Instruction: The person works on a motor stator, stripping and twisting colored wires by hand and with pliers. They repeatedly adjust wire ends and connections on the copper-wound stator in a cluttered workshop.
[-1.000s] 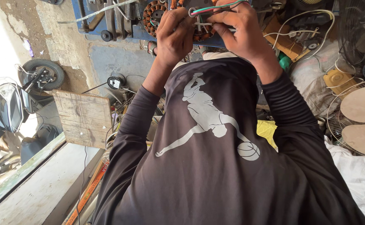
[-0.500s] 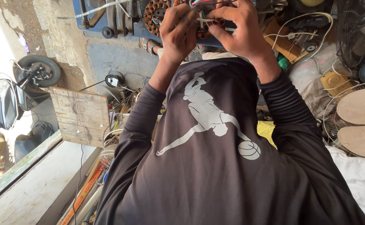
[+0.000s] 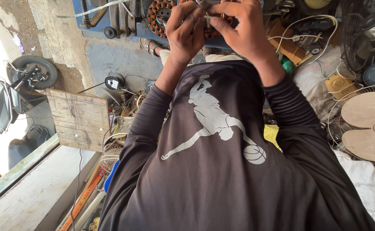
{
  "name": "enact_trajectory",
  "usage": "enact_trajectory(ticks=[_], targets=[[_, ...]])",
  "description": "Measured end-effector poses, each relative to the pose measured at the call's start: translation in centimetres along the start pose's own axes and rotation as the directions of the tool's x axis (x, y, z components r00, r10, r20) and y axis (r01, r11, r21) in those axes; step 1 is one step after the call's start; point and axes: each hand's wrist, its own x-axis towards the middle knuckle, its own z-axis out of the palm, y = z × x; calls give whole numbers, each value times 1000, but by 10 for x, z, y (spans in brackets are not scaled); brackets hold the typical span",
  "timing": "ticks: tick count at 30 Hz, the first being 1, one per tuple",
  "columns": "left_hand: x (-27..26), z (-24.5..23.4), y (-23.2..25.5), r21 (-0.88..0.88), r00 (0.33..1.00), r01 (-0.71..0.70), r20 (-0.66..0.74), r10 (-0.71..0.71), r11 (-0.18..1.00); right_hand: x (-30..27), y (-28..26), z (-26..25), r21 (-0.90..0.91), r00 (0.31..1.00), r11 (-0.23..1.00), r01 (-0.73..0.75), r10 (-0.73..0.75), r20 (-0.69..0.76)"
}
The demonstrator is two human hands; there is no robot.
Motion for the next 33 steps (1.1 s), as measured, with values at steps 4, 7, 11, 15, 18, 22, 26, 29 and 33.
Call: enact_trajectory(ticks=[4,7,11,15,18,22,26,29,33], targets=[[0,2,0,-13,999,8,-31,-8,1000,5,-1,12,92,970,966,-242,243,-2],[-2,3,1,-7,998,13,-63,-13,1000,2,3,14,-36,999,999,-34,33,-34],[0,4,3,12,996,34,-83,-33,999,-2,4,7,-124,998,992,35,-40,-43],[1,-1,4,-23,998,51,-40,-52,998,-4,-2,-8,52,1000,999,-6,5,20],[3,-3,2,-69,998,35,-40,-38,997,-2,-6,-9,24,999,1000,13,-14,32],[2,-1,2,-44,999,16,-48,-18,999,0,-10,4,-167,996,984,65,-75,-53],[2,-1,1,-49,999,17,-31,-19,999,-1,-9,12,6,994,999,-53,53,-91],[0,-3,-1,-24,1000,-12,-3,12,1000,-4,-5,13,-107,992,994,39,-52,-118],[-2,-3,-1,7,999,-53,-8,53,999,-7,-2,15,-138,994,989,43,-56,-90]])
